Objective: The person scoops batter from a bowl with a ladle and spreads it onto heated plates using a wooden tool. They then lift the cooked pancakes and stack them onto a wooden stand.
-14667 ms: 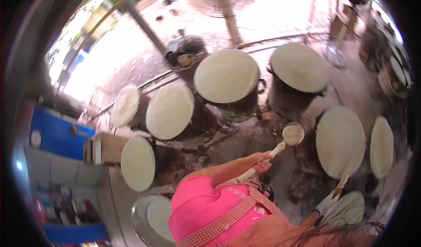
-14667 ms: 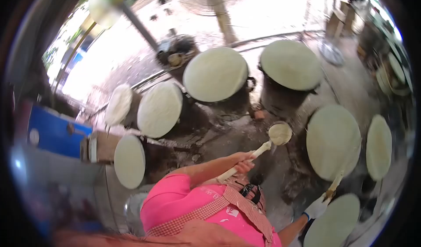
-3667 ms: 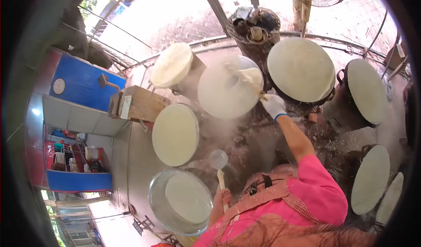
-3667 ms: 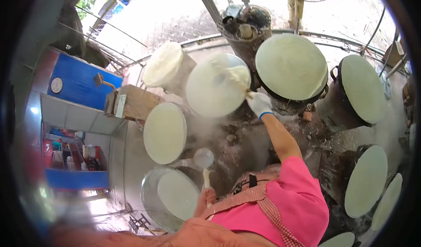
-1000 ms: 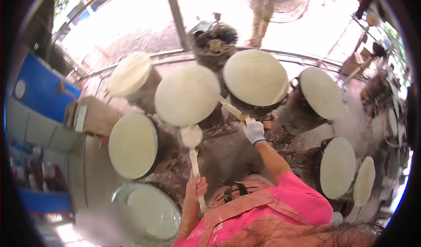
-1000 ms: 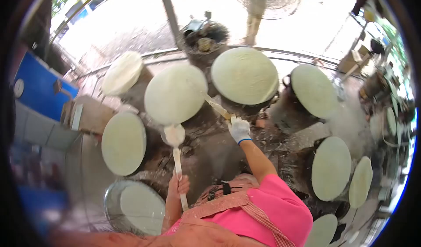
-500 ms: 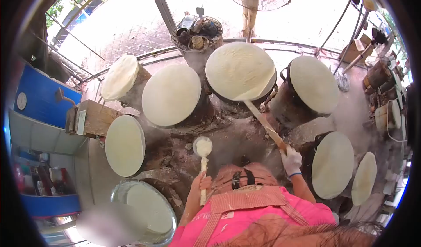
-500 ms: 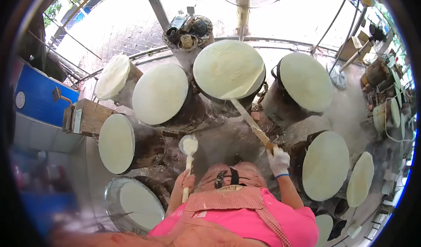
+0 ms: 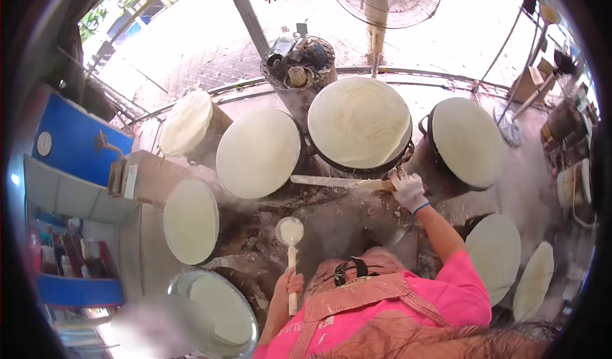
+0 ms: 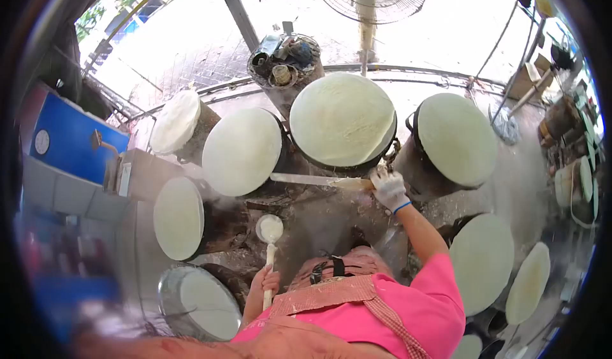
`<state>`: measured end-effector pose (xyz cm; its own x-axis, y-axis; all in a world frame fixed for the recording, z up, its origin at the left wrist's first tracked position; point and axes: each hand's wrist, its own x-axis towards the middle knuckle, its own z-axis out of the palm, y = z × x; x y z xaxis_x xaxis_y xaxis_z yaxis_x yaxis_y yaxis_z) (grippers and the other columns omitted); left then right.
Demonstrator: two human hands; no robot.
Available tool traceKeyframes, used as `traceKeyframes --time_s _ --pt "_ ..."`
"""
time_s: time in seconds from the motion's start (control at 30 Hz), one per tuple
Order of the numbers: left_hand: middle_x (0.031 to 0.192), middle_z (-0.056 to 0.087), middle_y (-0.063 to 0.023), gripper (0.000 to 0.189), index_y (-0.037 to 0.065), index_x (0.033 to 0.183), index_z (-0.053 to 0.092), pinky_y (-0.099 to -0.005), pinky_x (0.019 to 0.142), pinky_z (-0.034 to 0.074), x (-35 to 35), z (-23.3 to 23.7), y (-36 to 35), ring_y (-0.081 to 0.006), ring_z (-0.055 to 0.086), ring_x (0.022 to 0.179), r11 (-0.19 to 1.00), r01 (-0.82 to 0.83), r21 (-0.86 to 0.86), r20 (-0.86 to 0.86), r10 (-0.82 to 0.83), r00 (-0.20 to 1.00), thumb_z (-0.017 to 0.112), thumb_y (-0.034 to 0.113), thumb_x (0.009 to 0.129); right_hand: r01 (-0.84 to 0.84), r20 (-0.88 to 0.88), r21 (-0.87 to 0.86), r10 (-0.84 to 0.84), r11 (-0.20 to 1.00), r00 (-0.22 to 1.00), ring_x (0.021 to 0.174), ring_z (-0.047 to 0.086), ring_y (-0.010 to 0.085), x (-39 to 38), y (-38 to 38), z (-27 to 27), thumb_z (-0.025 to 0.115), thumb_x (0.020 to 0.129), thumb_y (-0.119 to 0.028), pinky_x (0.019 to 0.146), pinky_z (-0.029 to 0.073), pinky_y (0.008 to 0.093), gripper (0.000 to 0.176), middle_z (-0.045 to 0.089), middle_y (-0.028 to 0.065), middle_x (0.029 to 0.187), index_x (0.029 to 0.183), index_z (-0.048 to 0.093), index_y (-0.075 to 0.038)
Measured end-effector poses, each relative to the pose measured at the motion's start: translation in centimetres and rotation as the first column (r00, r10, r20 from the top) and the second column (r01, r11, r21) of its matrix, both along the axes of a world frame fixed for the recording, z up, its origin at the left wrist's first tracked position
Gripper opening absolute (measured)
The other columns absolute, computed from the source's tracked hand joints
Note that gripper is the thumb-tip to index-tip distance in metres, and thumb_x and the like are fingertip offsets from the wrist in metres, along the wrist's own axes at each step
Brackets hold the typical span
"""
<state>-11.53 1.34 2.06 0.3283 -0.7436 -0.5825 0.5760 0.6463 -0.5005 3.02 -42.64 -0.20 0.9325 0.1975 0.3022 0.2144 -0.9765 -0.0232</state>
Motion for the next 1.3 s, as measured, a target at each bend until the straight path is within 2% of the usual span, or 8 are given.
traceKeyframes --time_s 0.1,0.43,0.6,0.67,0.8,1.03,1.13,1.3 --pt "0.049 0.029 0.0016 0.041 0.011 0.060 0.032 -0.0247 0.038 0.029 -1.6 -1.1 -2.8 -0.0088 0.030 0.040 0.968 -0.194 -0.159 -0.086 0.182 0.979 0.048 0.031 0.091 -0.305 -0.081 -0.180 0.295 0.935 0.952 0.074 0.063 0.0269 8.7 -4.5 -1.8 0.049 0.074 -0.018 0.063 0.047 0.0394 0.043 0.057 0.0143 0.116 0.116 0.056 -0.009" --pt "0.052 0.031 -0.0013 0.031 0.007 0.066 0.038 -0.0244 0.042 0.032 -2.5 -0.2 -5.6 -0.0098 0.030 0.041 0.948 -0.254 -0.191 0.028 0.264 0.964 0.042 0.021 0.093 -0.564 -0.151 -0.106 0.548 0.819 0.823 0.065 0.061 0.0266 16.8 -6.4 1.4 0.060 0.065 -0.023 0.057 0.046 0.0412 0.016 0.061 0.0094 0.073 0.075 0.059 -0.011" --pt "0.054 0.031 -0.0005 0.022 0.005 0.078 0.048 -0.0246 0.038 0.031 -1.4 0.0 -5.5 -0.0091 0.032 0.041 0.936 -0.338 -0.097 0.026 0.342 0.939 0.045 0.021 0.092 0.182 -0.186 0.289 -0.132 0.940 0.974 0.076 0.061 0.0360 23.2 -8.5 6.7 0.056 0.074 -0.022 0.067 0.047 0.0470 0.016 0.062 0.0171 0.079 0.085 0.061 -0.010" --pt "0.056 0.033 0.0000 0.015 0.010 0.095 0.058 -0.0241 0.035 0.030 -0.8 0.8 -5.9 -0.0087 0.033 0.041 0.914 -0.396 -0.083 -0.006 0.397 0.918 0.047 0.019 0.091 0.012 0.117 0.515 -0.085 0.857 0.990 0.076 0.060 0.0360 27.0 -13.0 6.4 0.056 0.079 -0.023 0.065 0.047 0.0445 0.016 0.063 0.0159 0.081 0.086 0.060 -0.010" --pt "0.057 0.034 -0.0018 0.024 0.006 0.076 0.050 -0.0225 0.034 0.031 0.0 2.9 -6.8 -0.0084 0.032 0.040 0.899 -0.437 0.010 0.064 0.436 0.898 0.044 0.022 0.093 0.151 0.058 0.771 -0.304 0.619 0.951 0.066 0.060 0.0316 29.4 -17.7 12.1 0.061 0.080 -0.020 0.059 0.046 0.0390 0.015 0.061 0.0154 0.071 0.087 0.061 -0.006" --pt "0.056 0.034 -0.0018 0.025 0.006 0.075 0.050 -0.0228 0.035 0.031 -2.4 1.0 -4.2 -0.0085 0.032 0.040 0.868 -0.485 -0.104 0.055 0.492 0.869 0.044 0.022 0.093 0.035 0.393 0.203 -0.114 0.979 0.912 0.077 0.057 0.0413 33.4 -15.8 22.1 0.050 0.084 -0.024 0.065 0.043 0.0487 0.019 0.061 0.0195 0.081 0.090 0.058 -0.008" --pt "0.056 0.034 -0.0018 0.026 0.006 0.075 0.049 -0.0229 0.035 0.031 -4.2 -1.8 -1.8 -0.0086 0.032 0.040 0.871 -0.452 -0.193 0.113 0.477 0.872 0.044 0.022 0.093 -0.122 0.344 -0.138 0.163 0.983 0.925 0.075 0.057 0.0392 36.1 -11.2 24.2 0.051 0.077 -0.017 0.064 0.044 0.0490 0.014 0.060 0.0188 0.078 0.086 0.058 -0.009" --pt "0.055 0.033 -0.0011 0.028 0.007 0.071 0.044 -0.0229 0.034 0.029 -6.7 -3.1 3.2 -0.0084 0.031 0.039 0.891 -0.445 -0.092 0.150 0.454 0.878 0.045 0.024 0.093 -0.078 0.025 -0.471 0.101 0.879 0.995 0.083 0.061 0.0350 36.2 7.4 27.9 0.055 0.071 -0.014 0.074 0.048 0.0441 0.021 0.063 0.0180 0.085 0.088 0.062 -0.006"
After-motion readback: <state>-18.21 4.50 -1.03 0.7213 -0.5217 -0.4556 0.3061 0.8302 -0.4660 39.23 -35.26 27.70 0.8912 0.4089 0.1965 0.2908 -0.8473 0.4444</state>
